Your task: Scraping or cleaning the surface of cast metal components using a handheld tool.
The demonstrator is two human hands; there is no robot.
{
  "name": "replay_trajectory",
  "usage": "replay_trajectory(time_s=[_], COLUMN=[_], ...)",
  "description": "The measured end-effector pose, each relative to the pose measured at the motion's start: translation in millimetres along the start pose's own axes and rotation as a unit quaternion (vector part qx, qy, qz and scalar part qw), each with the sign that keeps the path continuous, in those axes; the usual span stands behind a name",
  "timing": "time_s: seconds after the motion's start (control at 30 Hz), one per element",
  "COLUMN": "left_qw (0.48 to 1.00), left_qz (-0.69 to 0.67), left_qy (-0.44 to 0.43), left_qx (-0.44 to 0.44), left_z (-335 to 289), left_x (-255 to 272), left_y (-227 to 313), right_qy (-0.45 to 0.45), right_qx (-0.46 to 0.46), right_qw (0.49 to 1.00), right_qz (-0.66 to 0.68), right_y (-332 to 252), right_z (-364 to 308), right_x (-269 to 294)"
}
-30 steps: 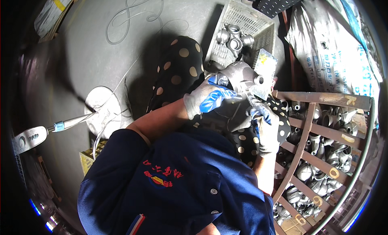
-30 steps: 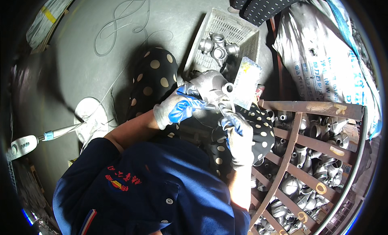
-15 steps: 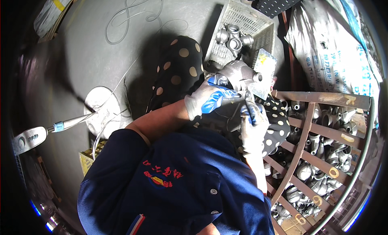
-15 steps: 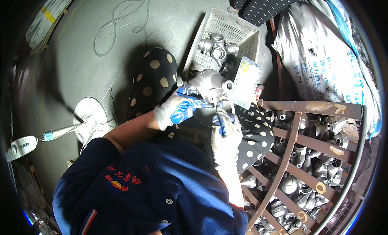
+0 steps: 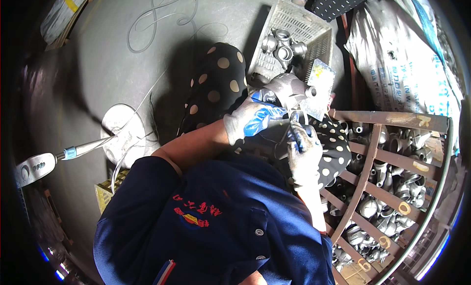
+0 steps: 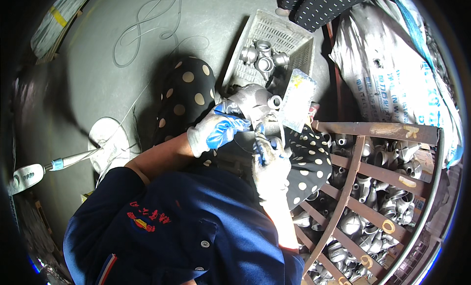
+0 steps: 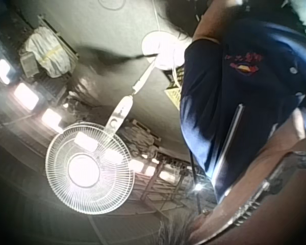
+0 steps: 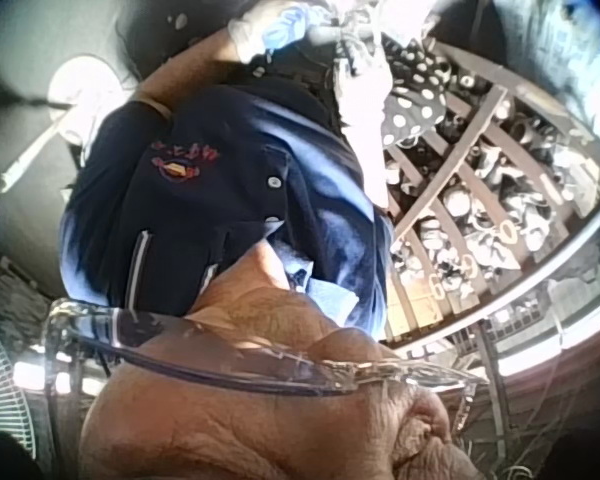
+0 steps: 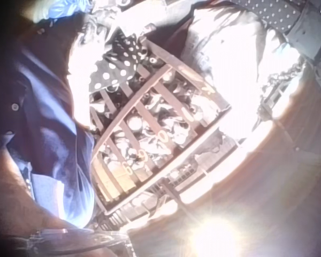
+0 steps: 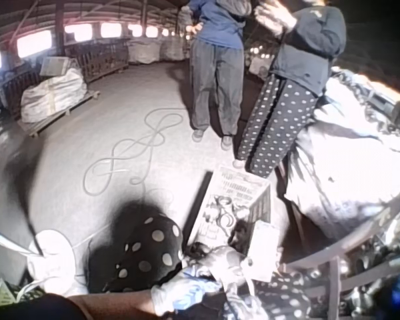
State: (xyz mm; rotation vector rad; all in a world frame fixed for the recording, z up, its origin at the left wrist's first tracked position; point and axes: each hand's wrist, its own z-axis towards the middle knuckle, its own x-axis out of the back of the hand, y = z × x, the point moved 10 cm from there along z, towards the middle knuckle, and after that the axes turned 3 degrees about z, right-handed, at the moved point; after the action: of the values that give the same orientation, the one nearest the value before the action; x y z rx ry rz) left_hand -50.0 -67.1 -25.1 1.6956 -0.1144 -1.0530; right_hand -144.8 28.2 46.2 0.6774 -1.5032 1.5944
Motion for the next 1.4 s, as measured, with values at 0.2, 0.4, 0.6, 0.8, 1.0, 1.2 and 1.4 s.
replay_trajectory(time_s=[0.2, 0.4, 0.6, 0.8, 1.0, 1.2, 1.4], left_qw=[0.916, 0.972, 0.93, 0.934, 0.993, 0.982, 0.898], left_qz=[-0.359, -0.175, -0.296, -0.257, 0.097, -0.109, -0.303], left_qy=[0.006, 0.058, 0.074, 0.101, -0.065, 0.04, 0.171], left_qx=[0.179, 0.144, 0.206, 0.226, -0.004, 0.148, 0.269], left_z=[-12.7, -10.4, -13.9, -17.6, -0.6, -7.5, -23.9], left_x=[-4.0, -3.2, -6.1, 0.0, -22.8, -11.3, -12.9], left_y=[-40.2, -22.4, -33.7, -38.7, 17.7, -5.3, -19.6], right_qy=[-0.055, 0.023, 0.03, -0.034, 0.056, 0.063, 0.046], right_qx=[-0.038, -0.073, -0.032, -0.062, -0.028, 0.01, -0.001], right_qw=[0.965, 0.977, 0.985, 0.966, 0.986, 0.996, 0.989], right_qz=[0.255, 0.197, 0.166, 0.25, 0.156, 0.057, 0.144], right_y=[15.8, 28.1, 18.1, 22.4, 16.6, 3.1, 9.6], right_z=[8.8, 2.3, -2.2, 3.5, 1.2, -0.3, 3.1], right_x=[6.1, 14.3, 5.3, 6.3, 17.1, 8.8, 11.6])
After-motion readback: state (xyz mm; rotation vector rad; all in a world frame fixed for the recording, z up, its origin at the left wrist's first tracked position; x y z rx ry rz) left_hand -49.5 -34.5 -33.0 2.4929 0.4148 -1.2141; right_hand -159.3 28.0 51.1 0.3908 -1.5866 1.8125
